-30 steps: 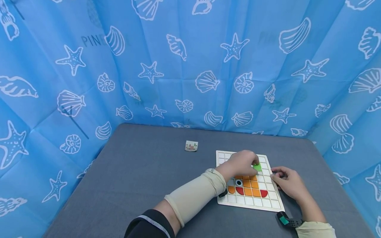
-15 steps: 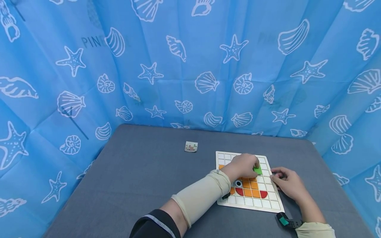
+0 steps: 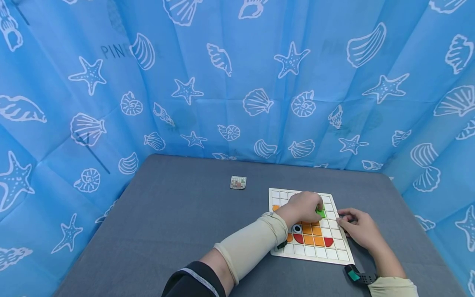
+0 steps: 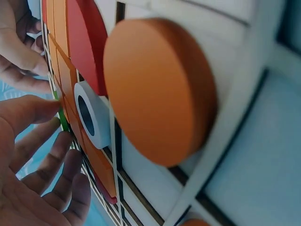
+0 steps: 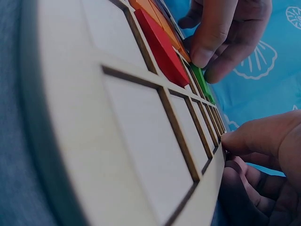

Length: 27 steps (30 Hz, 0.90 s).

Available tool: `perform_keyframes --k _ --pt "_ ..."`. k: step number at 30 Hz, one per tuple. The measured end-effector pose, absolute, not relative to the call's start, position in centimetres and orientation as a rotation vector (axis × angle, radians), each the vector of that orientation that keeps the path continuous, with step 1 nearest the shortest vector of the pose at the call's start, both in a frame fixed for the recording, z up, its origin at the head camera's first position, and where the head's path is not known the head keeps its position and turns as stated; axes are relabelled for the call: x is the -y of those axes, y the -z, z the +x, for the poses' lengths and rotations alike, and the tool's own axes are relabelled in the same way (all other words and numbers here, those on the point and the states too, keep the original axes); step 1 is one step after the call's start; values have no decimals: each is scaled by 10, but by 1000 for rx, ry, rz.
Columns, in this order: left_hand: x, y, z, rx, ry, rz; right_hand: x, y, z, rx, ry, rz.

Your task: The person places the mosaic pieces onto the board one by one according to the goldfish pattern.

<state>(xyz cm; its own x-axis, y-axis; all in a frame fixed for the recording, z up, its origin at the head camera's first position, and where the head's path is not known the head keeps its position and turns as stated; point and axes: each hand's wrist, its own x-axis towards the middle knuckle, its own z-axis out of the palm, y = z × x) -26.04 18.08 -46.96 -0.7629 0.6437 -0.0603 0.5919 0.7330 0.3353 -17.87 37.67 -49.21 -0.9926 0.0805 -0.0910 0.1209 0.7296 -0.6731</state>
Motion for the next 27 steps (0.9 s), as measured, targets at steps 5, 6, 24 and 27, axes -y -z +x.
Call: perform_keyframes --k 5,6,24,27 --pt "-182 467 -258 -2755 -434 991 -377 492 -179 -2869 1120 164" --pt "-182 467 -258 -2753 -433 990 -377 493 -179 -2868 1119 168" --pt "-169 466 -262 -2692 -582 1030 -377 491 -181 -2859 1120 172" --pt "-157 457 -262 -2635 -671 1086 -377 491 -180 -2861 1123 176"
